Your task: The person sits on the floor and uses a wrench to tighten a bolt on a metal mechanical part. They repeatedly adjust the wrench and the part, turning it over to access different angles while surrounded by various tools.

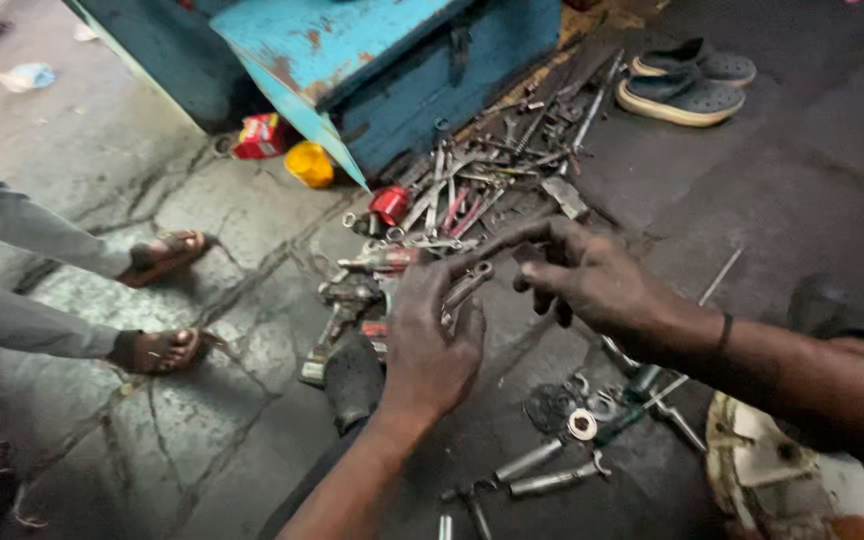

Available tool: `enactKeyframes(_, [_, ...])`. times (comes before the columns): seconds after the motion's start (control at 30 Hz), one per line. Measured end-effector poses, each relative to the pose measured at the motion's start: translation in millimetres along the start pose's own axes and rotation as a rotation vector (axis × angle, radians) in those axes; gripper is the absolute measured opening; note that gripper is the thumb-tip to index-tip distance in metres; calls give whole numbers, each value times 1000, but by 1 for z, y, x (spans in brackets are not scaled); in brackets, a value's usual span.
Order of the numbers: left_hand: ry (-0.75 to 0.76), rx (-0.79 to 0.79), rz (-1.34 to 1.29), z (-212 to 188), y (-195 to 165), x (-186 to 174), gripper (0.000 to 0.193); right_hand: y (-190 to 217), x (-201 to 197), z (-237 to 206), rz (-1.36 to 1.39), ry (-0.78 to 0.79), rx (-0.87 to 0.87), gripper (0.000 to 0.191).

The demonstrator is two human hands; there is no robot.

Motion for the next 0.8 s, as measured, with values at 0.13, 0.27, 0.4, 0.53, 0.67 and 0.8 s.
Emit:
enactKeyframes(0.13, [8,125,154,-4,-27,-15,58,10,10,-3,228,49,80,28])
enactKeyframes(0.27, [-17,175,45,-4,-42,-18,65,18,10,-9,139,75,47,29])
enactKeyframes(0.4, [29,100,-72,-2,-33,-16,66,19,-2,-12,224,129,-56,31])
enactKeyframes(0.53, [291,-98,-356,-4,-19,-9,37,11,-9,-11,208,83,0,29])
enactKeyframes(0.67, [510,-487,-699,-5,-9,2,41,9,-10,-8,177,-6,113,26])
enactKeyframes(0.8, [529,-571,-834,-3,-5,7,39,21,-16,-6,277,-122,141,29])
Point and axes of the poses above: each hand's wrist, its own z-axis towards the middle knuckle, its own x-axis out of the palm, y = z × x, the point moved 1 cm from there along z, towards the middle knuckle, and after that the axes turned 6 degrees about z, right-handed, at the moved point
